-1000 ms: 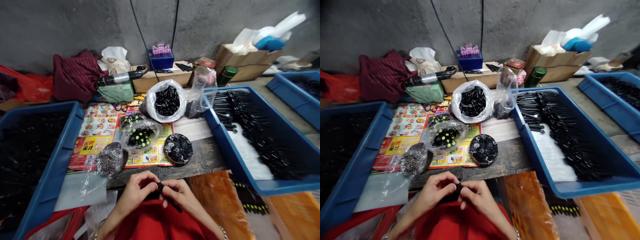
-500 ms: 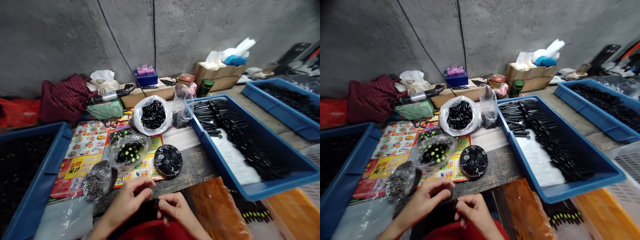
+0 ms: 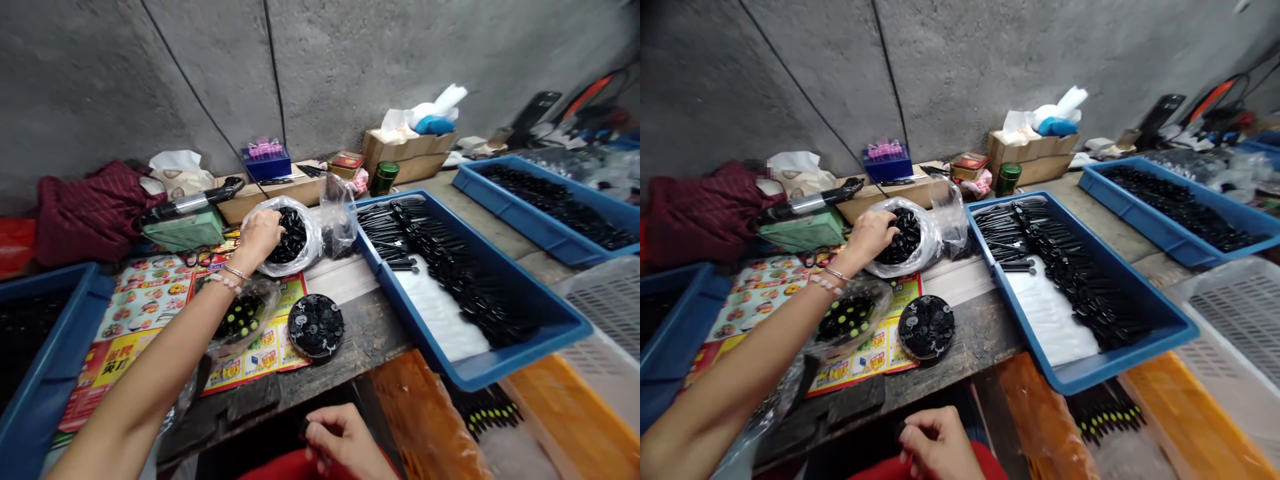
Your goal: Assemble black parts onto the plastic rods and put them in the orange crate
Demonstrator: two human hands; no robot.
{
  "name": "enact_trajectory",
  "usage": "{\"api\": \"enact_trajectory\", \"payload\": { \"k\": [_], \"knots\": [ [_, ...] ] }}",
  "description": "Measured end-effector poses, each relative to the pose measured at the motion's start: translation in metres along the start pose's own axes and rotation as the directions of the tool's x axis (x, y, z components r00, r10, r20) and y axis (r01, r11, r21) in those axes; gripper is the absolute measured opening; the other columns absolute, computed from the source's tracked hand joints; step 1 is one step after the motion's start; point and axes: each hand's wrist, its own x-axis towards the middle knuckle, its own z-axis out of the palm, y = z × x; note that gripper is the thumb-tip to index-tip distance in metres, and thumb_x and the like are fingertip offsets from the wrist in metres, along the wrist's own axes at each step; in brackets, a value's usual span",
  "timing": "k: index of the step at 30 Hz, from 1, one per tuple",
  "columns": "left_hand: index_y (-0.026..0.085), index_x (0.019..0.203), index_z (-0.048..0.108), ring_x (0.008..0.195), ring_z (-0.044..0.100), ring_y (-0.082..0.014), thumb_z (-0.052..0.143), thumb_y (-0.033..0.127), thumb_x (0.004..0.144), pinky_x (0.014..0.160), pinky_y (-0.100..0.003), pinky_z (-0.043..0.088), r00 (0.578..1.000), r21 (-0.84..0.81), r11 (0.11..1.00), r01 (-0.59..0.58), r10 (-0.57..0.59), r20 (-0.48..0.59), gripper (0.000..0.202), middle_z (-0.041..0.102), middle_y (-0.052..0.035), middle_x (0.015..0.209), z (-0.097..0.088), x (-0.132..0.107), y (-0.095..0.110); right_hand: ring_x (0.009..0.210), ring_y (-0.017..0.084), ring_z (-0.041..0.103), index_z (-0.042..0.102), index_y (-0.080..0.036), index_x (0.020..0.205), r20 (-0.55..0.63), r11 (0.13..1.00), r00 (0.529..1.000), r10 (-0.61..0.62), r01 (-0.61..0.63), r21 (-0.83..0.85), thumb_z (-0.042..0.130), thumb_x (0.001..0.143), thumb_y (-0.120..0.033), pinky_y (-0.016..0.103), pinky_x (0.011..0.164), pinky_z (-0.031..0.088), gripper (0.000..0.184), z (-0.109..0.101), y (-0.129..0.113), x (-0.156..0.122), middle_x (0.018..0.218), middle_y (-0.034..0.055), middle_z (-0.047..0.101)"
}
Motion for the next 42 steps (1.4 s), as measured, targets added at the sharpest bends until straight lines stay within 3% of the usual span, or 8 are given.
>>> {"api": "enact_trajectory", "payload": {
  "k": [6,17,24,30,34,37,40,42],
  "knots": [
    [0.008,0.103,0.068,0.095,0.061,-0.0319,0.053,0.014,0.084,0.084,-0.043,0.045,1.000,0.108,0.994,0.029,-0.029,-0.005,0.025,0.070,-0.0158,0.097,0.000,-0.004,0.003,0.039,0.006,0.045,0.059,-0.013,0.061,0.035,1.000,0.999,-0.006,0.006,-0.007,0.065,0.061,-0.073,0.018,0.041,0.035,0.061,-0.005,-0.009,0.000,0.053,0.0008,0.058],
    [0.009,0.112,0.067,0.103,0.053,-0.0343,0.046,0.003,0.078,0.088,-0.046,0.044,0.997,0.195,0.979,-0.062,0.051,0.064,0.041,0.064,-0.0157,0.103,-0.012,-0.037,0.005,0.040,0.007,0.046,0.057,-0.014,0.061,0.040,0.998,0.999,-0.031,0.033,-0.047,0.062,0.067,-0.072,0.019,0.042,0.036,0.058,-0.006,-0.006,-0.003,0.055,0.0010,0.058],
    [0.009,0.099,0.073,0.099,0.060,-0.0285,0.048,0.000,0.076,0.089,-0.038,0.046,0.998,0.043,0.999,-0.010,0.007,0.070,0.035,0.066,-0.0136,0.102,-0.017,-0.044,-0.002,0.040,0.007,0.045,0.058,-0.014,0.062,0.032,0.997,0.998,-0.051,0.053,-0.054,0.063,0.068,-0.070,0.019,0.042,0.035,0.057,-0.002,0.000,-0.004,0.054,0.0010,0.058],
    [0.016,0.094,0.075,0.098,0.065,-0.0226,0.061,0.016,0.079,0.091,-0.035,0.048,1.000,-0.177,0.984,-0.019,0.015,-0.022,0.020,0.073,-0.0069,0.104,-0.029,-0.044,-0.007,0.041,0.007,0.046,0.060,-0.013,0.063,0.026,0.996,0.998,-0.064,0.065,-0.068,0.063,0.070,-0.068,0.019,0.043,0.035,0.056,-0.001,0.001,-0.005,0.055,0.0013,0.059],
    [0.013,0.087,0.075,0.092,0.066,-0.0222,0.066,0.022,0.074,0.083,-0.033,0.051,0.989,-0.611,0.791,0.010,-0.099,-0.112,0.018,0.075,-0.0080,0.097,-0.041,-0.068,0.000,0.042,0.008,0.046,0.062,-0.013,0.061,-0.019,0.990,0.995,-0.103,0.101,-0.096,0.062,0.072,-0.068,0.020,0.044,0.036,0.057,-0.002,-0.005,-0.007,0.053,0.0013,0.059],
    [0.015,0.089,0.075,0.075,0.066,-0.0186,0.067,0.024,0.073,0.073,-0.030,0.052,0.972,-0.806,0.546,0.228,-0.174,0.158,0.019,0.075,-0.0035,0.083,-0.041,-0.114,0.013,0.042,0.009,0.046,0.065,-0.012,0.065,-0.055,0.987,0.990,-0.131,0.125,-0.102,0.062,0.072,-0.068,0.021,0.044,0.036,0.057,-0.003,-0.010,-0.009,0.055,0.0021,0.060],
    [0.016,0.081,0.074,0.061,0.064,-0.0157,0.072,0.026,0.068,0.060,-0.026,0.051,0.849,-0.807,0.273,0.524,-0.096,0.520,0.016,0.072,-0.0014,0.068,-0.028,-0.169,0.024,0.043,0.009,0.047,0.066,-0.012,0.065,-0.042,0.981,0.988,-0.151,0.145,-0.127,0.062,0.073,-0.068,0.021,0.044,0.037,0.056,-0.002,-0.014,-0.009,0.055,0.0026,0.060],
    [0.015,0.079,0.074,0.058,0.063,-0.0142,0.074,0.027,0.067,0.057,-0.024,0.050,0.771,-0.758,0.151,0.634,-0.055,0.634,0.017,0.072,-0.0013,0.067,-0.016,-0.199,0.029,0.044,0.009,0.047,0.067,-0.012,0.067,-0.029,0.977,0.987,-0.158,0.153,-0.146,0.062,0.075,-0.066,0.021,0.045,0.037,0.055,-0.002,-0.016,-0.008,0.055,0.0028,0.061]
  ]
}}
